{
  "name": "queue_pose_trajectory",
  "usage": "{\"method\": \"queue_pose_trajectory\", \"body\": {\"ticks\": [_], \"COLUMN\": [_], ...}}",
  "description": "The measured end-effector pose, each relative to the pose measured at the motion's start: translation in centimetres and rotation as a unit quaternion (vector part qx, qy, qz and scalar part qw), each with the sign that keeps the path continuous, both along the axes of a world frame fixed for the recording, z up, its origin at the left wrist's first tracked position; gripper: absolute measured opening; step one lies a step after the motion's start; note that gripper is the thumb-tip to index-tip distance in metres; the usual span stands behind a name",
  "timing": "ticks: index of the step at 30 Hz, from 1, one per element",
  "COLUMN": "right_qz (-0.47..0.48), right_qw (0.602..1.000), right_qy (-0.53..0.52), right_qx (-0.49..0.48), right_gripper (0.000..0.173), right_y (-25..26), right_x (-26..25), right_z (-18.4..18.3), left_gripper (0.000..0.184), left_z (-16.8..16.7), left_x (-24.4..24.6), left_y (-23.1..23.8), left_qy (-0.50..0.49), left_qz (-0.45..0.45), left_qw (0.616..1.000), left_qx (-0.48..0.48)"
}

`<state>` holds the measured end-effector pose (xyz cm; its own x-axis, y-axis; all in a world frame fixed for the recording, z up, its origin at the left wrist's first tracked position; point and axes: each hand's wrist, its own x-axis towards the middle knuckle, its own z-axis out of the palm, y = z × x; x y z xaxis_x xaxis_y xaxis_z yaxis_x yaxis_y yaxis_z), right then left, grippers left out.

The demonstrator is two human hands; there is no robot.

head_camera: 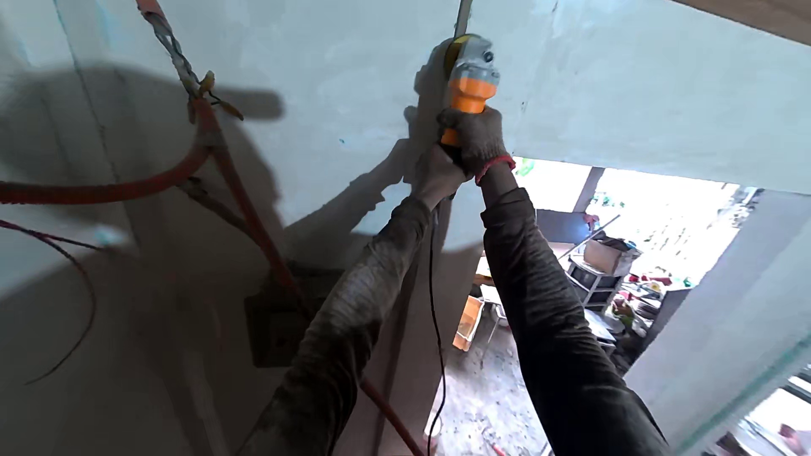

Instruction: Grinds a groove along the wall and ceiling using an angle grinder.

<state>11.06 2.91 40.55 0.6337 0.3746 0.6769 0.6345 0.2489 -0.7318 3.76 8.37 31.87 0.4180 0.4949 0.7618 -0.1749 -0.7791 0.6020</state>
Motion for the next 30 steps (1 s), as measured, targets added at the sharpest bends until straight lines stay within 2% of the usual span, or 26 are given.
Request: {"method": "queue_pose_trajectory", "body": {"ticks": [1,3,4,6,7,9,10,11,12,14,15,17,19,20,22,23,25,27,30], "right_qz": [0.005,0.009,0.003,-0.009,-0.011,-0.042,-0.068,-0.084,-0.092,-0.079,-0.052,0.082,0.211,0.227,0.148,0.093,0.025,0.0,-0.023], "right_qw": [1.0,0.997,0.997,0.997,0.997,0.997,0.996,0.994,0.993,0.995,0.997,0.996,0.976,0.971,0.982,0.987,0.987,0.982,0.965], "right_qy": [0.017,0.047,0.051,0.049,0.055,0.062,0.062,0.065,0.066,0.058,0.051,0.043,0.053,0.066,0.077,0.071,0.068,0.067,0.078], "right_qx": [0.024,0.061,0.063,0.056,0.051,0.025,-0.003,-0.019,-0.019,-0.005,-0.003,-0.011,-0.026,-0.039,-0.084,-0.11,-0.141,-0.176,-0.25], "right_gripper": [0.046,0.046,0.047,0.044,0.044,0.044,0.046,0.047,0.048,0.049,0.048,0.05,0.057,0.059,0.053,0.05,0.048,0.049,0.051], "right_y": [0.2,-0.2,-0.9,-2.6,-3.7,-6.0,-7.1,-7.9,-8.3,-9.2,-9.8,-11.5,-12.1,-12.1,-11.6,-10.9,-9.3,-7.4,-5.2], "right_x": [0.3,0.9,1.2,0.9,0.6,0.3,0.2,0.4,0.7,0.9,0.9,1.2,1.7,1.5,-0.2,-1.3,-3.5,-5.0,-6.6], "right_z": [0.3,-0.6,-1.8,-5.2,-7.0,-11.0,-13.2,-14.9,-16.1,-18.2,-19.2,-21.7,-24.0,-25.2,-27.4,-28.4,-30.3,-31.9,-33.4], "left_gripper": [0.052,0.058,0.058,0.053,0.053,0.051,0.05,0.052,0.054,0.059,0.063,0.07,0.067,0.063,0.054,0.053,0.056,0.058,0.046], "left_z": [-0.4,1.3,0.6,-3.5,-6.2,-11.9,-11.5,-11.4,-12.1,-15.0,-16.6,-19.6,-22.0,-23.6,-26.8,-28.0,-30.0,-31.8,-33.8], "left_x": [2.4,2.2,2.7,2.8,2.1,3.6,2.3,2.2,2.6,3.0,3.1,2.1,0.7,0.1,-0.9,-1.6,-3.5,-4.9,-6.2], "left_y": [2.1,1.4,0.4,-1.6,-2.4,-3.1,-5.1,-6.4,-7.1,-8.0,-8.4,-9.4,-9.9,-9.9,-9.6,-9.3,-9.1,-8.8,-7.9], "left_qy": [-0.091,0.024,0.045,0.042,0.037,-0.054,0.06,0.13,0.154,0.132,0.096,0.06,0.076,0.074,0.038,0.03,0.031,0.013,-0.013], "left_qz": [0.014,-0.029,-0.032,-0.052,-0.072,-0.043,-0.041,-0.039,-0.039,-0.056,-0.069,-0.125,-0.2,-0.249,-0.328,-0.329,-0.251,-0.168,-0.142], "left_qw": [0.992,0.999,0.998,0.997,0.996,0.996,0.997,0.989,0.983,0.985,0.988,0.982,0.96,0.942,0.907,0.902,0.925,0.943,0.932], "left_qx": [0.09,0.029,-0.002,-0.035,-0.023,0.058,-0.013,-0.067,-0.09,-0.097,-0.096,-0.127,-0.18,-0.211,-0.26,-0.277,-0.285,-0.287,-0.333]}}
